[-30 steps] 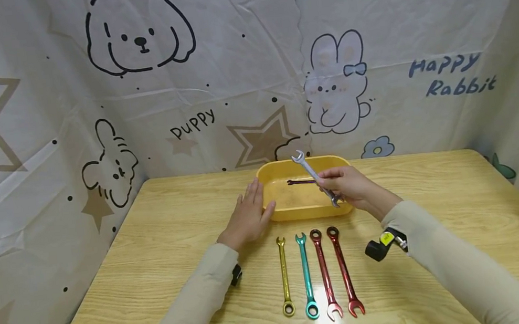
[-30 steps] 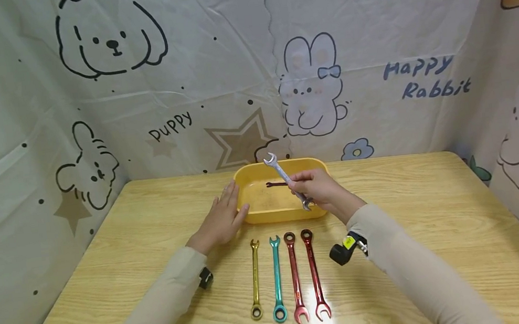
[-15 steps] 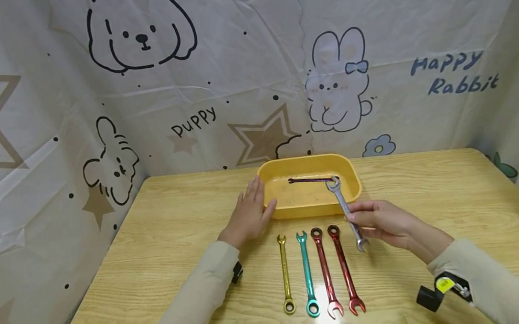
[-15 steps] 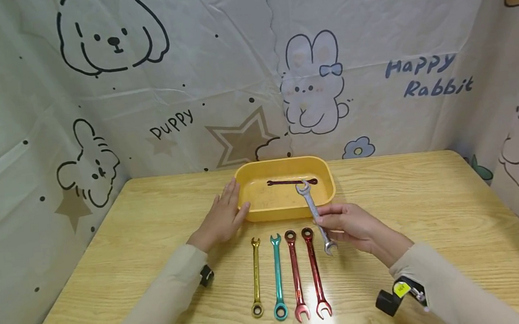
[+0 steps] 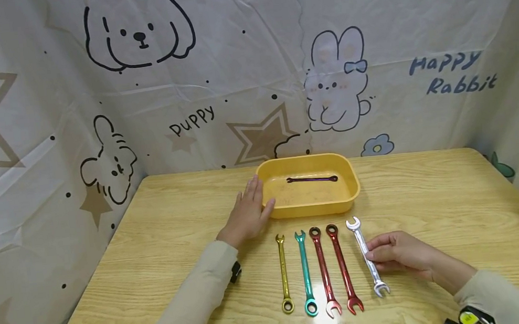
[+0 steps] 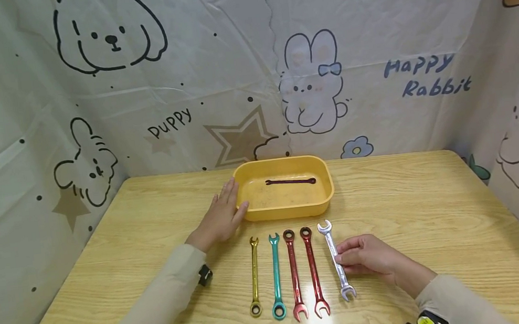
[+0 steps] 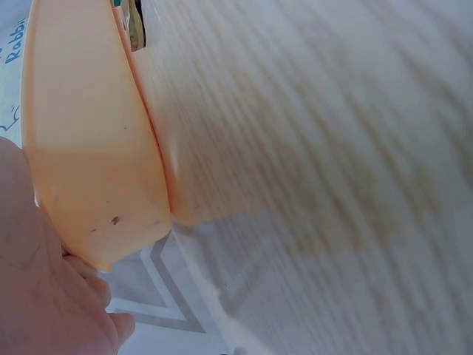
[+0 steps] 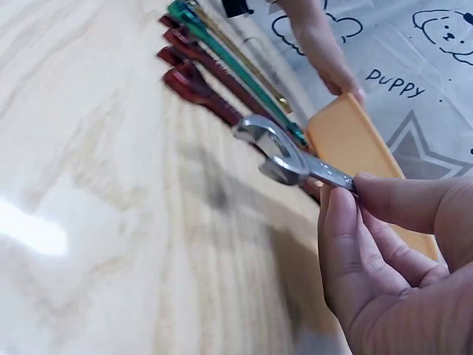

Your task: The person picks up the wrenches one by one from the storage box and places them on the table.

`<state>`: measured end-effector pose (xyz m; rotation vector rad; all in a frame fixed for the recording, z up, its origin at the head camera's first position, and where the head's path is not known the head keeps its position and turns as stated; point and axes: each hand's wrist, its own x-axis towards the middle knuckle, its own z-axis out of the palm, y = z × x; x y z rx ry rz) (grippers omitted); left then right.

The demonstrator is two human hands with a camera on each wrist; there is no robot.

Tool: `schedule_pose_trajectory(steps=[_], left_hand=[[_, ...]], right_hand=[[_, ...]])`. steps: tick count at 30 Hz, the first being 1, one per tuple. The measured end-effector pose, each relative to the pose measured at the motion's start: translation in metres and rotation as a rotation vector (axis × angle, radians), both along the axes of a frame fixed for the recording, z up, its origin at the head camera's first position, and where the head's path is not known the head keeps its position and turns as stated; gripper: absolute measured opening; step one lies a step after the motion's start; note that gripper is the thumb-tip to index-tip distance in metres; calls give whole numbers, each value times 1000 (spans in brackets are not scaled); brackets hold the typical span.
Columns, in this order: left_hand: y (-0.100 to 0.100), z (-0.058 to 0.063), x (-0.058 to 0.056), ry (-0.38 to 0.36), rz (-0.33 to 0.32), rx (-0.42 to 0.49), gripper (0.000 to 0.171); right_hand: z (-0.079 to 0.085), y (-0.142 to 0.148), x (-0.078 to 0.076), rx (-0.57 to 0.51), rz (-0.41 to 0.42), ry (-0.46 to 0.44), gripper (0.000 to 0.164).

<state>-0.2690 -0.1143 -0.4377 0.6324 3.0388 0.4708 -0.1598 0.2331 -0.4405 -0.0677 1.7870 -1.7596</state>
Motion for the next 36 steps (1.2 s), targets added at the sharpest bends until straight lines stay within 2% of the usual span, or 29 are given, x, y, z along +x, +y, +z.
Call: schedule_pose_trajectory(steps=[6,12,25,36], left_hand=[[0,2,1,-8,2,4,71],[0,2,2,-13,-3,-6,72],[-1,1,0,-13,-3,10,74],[-1,0,0,-8,-11,0,73]], right_hand=[[-7,-5,6,42,5,8,14],[-10,-11,8,108,22,53,20],[-10,-24,9,218,-23,91,20],[-7,-26,8,247,-15,76,17]])
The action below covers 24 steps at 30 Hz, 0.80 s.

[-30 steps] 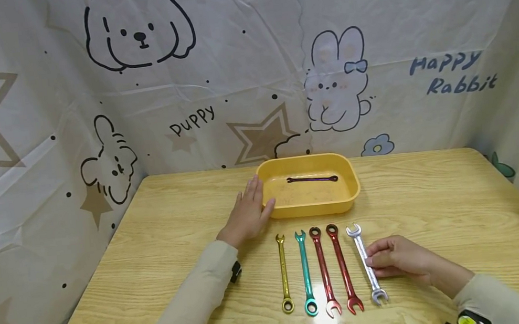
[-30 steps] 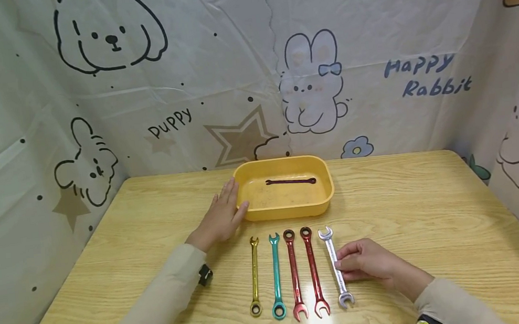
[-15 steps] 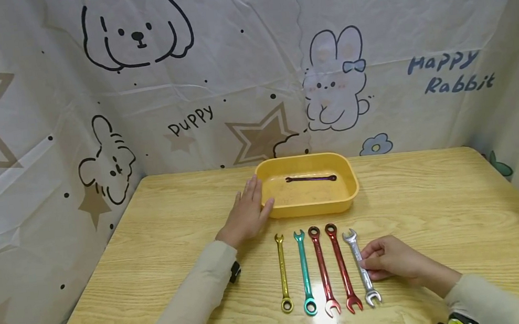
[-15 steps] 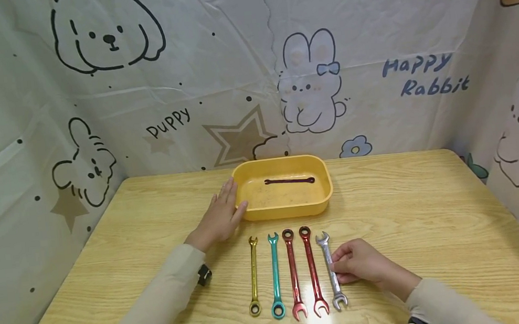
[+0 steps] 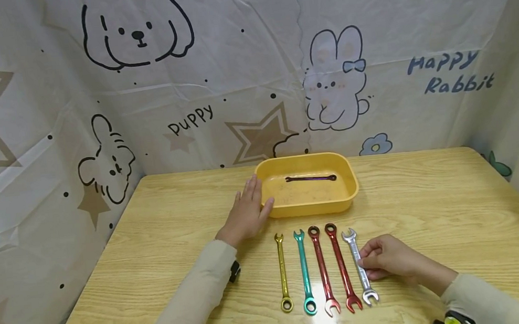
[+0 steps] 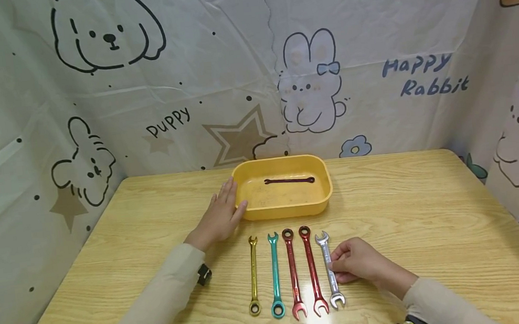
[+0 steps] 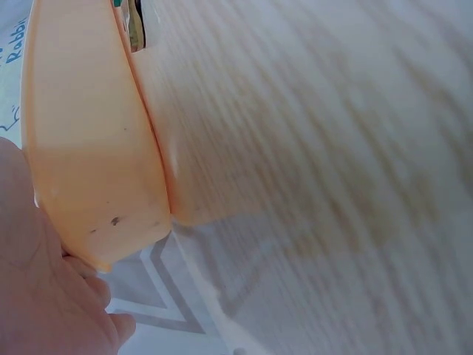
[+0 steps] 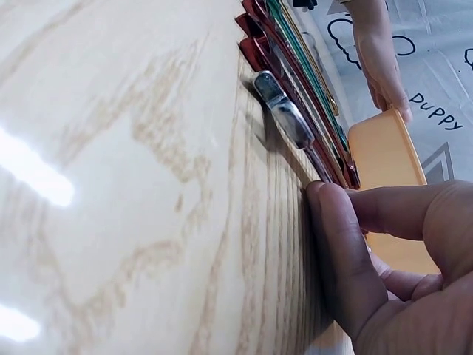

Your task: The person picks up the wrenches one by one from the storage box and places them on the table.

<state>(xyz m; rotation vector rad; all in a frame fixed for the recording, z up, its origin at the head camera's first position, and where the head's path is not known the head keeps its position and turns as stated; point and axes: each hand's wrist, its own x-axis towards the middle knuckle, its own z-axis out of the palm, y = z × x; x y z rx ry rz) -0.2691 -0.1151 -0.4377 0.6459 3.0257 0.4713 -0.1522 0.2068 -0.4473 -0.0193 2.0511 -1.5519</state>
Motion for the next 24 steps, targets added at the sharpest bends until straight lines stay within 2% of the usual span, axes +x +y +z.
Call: schedule_pose_trajectory(steps=[12,24], left_hand=[[1,1,0,5,3,4,73],[1,-1,-1,11,-2,-6,74]], right_hand=[[1,-1,-2,54,-5,9,12],[0,-3,0,59,-10,56,9]])
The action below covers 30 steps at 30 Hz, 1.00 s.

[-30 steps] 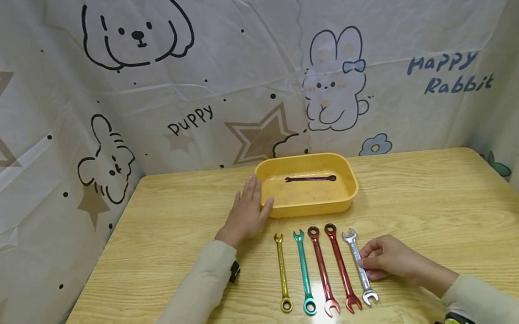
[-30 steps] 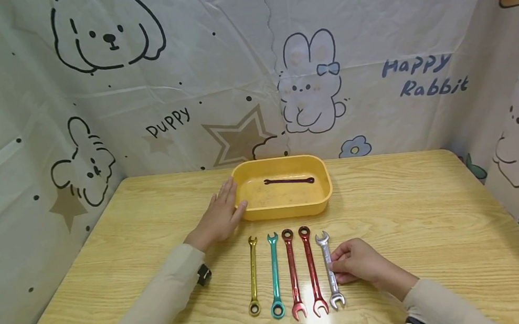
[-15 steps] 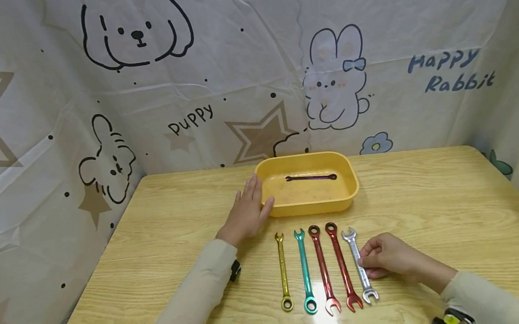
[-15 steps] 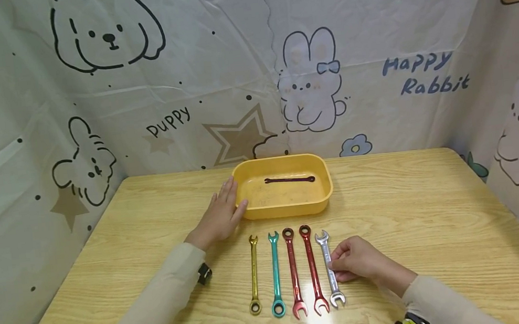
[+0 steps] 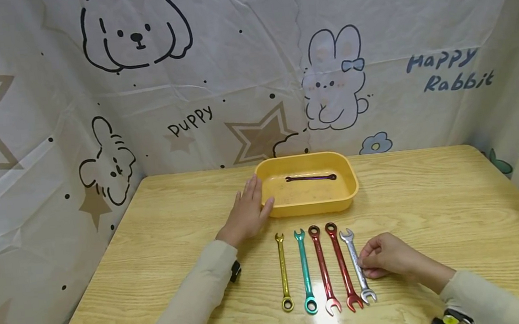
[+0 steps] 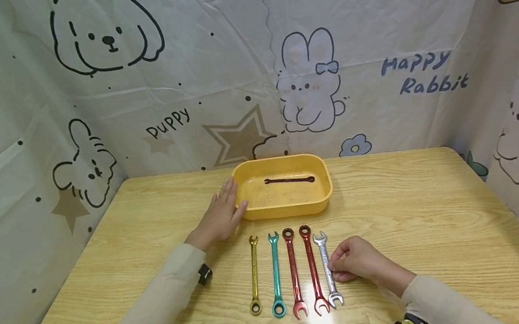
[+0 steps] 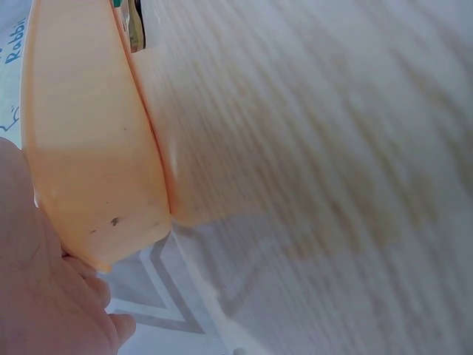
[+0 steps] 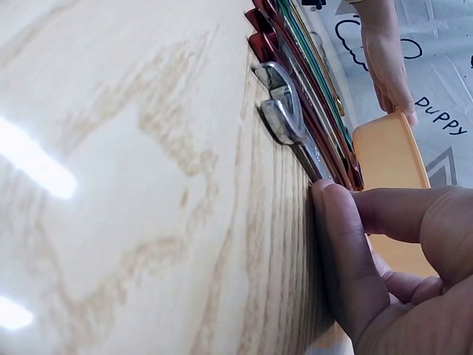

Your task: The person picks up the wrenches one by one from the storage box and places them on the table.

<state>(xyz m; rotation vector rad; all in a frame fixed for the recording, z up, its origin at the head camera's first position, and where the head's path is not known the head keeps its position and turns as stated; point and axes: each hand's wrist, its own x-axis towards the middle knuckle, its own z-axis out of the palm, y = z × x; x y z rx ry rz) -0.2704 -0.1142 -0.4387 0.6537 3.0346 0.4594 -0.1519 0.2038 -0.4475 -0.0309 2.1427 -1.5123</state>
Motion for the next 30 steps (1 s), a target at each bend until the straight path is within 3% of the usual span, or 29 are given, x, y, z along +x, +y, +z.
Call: schedule_pose_trajectory(steps=[19,26,30], left_hand=[[-1,1,1,-12,-2,16,73],[-1,1,1,-19,-3,14,74],[-1,1,1,-20,1,7,74]], right_hand=[[-1,2,-1,-18,-2,-24,9],[3,9,-5,-98,86,-67,15],[13,7,-12,-109,156,-45,23]])
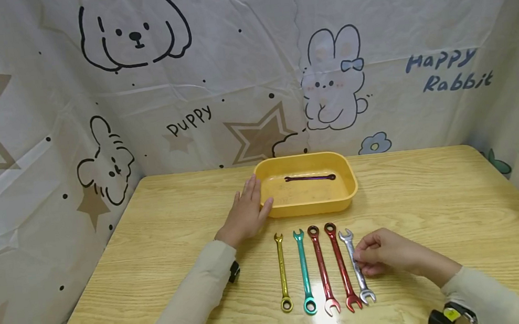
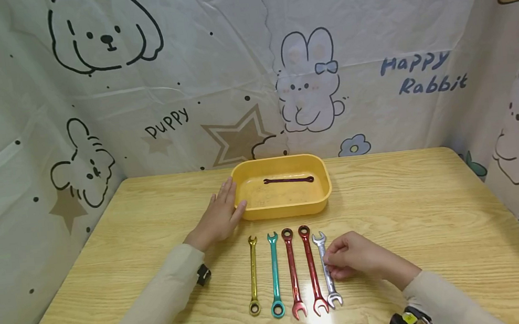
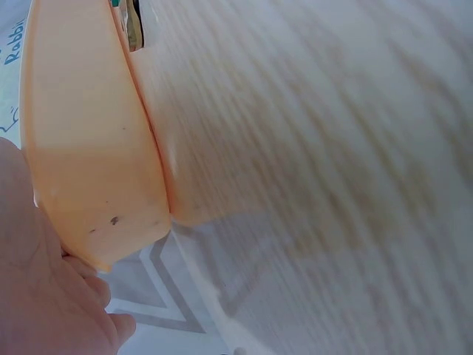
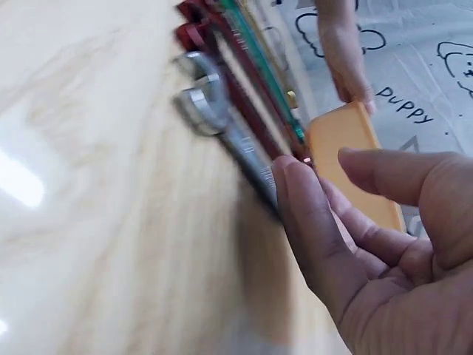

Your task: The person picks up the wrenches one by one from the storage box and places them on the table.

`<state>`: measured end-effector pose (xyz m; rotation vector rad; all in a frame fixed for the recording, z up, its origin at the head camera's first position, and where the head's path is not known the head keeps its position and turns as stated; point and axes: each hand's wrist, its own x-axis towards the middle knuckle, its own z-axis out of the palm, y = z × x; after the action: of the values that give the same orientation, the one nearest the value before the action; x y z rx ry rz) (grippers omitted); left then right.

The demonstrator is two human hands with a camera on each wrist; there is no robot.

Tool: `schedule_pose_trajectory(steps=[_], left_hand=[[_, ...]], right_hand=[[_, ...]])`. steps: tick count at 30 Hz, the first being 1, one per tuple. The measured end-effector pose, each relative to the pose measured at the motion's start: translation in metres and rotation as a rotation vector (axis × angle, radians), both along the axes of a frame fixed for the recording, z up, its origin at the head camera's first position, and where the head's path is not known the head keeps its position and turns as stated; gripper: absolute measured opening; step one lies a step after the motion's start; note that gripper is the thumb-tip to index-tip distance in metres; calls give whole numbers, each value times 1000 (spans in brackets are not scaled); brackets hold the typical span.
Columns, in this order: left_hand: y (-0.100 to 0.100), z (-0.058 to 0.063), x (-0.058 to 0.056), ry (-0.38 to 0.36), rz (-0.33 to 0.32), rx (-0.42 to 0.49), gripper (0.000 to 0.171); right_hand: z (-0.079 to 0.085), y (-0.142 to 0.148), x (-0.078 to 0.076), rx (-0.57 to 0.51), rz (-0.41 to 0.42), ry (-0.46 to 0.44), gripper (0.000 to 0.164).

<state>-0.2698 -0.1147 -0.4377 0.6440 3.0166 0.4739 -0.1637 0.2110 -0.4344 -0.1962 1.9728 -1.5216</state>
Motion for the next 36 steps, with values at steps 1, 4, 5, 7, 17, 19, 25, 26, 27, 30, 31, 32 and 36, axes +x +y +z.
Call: schedule_pose_trajectory(steps=[1,4,5,7,17,19,25,26,27,30,31,32,36], left_hand=[[0,0,0,-1,1,-1,74],[0,0,0,4,0,5,74],[0,0,0,5,-2,5,73],[0,0,1,5,-2,2,73],[2,1,0,7,-2,5,73],[1,2,1,4,-2,7,72],[1,3,1,-2,0,11,72],[1,2,0,0,0,10,73],[1,2,0,1,0,8,73],[1,3,0,-3,1,0,73],[1,3,0,-5,1,-2,73],[1,3,0,-6,3,-4,73],[0,3,1,-8,4,-11,73]], right_hand=[[4,-2,-2,1,15,14,25],[19,-7,-10,12,52,74,31],[25,-9,-12,17,56,94,33],[38,-12,-17,10,60,136,35],[87,-19,-50,-1,-31,320,40],[91,-23,-59,10,-63,333,40],[99,-33,-85,55,-146,366,39],[100,-35,-89,61,-158,369,39],[101,-37,-94,68,-170,369,40],[101,-42,-107,99,-198,370,40],[100,-43,-111,114,-205,369,39],[99,-45,-116,139,-213,366,40],[92,-50,-133,223,-230,354,40]])
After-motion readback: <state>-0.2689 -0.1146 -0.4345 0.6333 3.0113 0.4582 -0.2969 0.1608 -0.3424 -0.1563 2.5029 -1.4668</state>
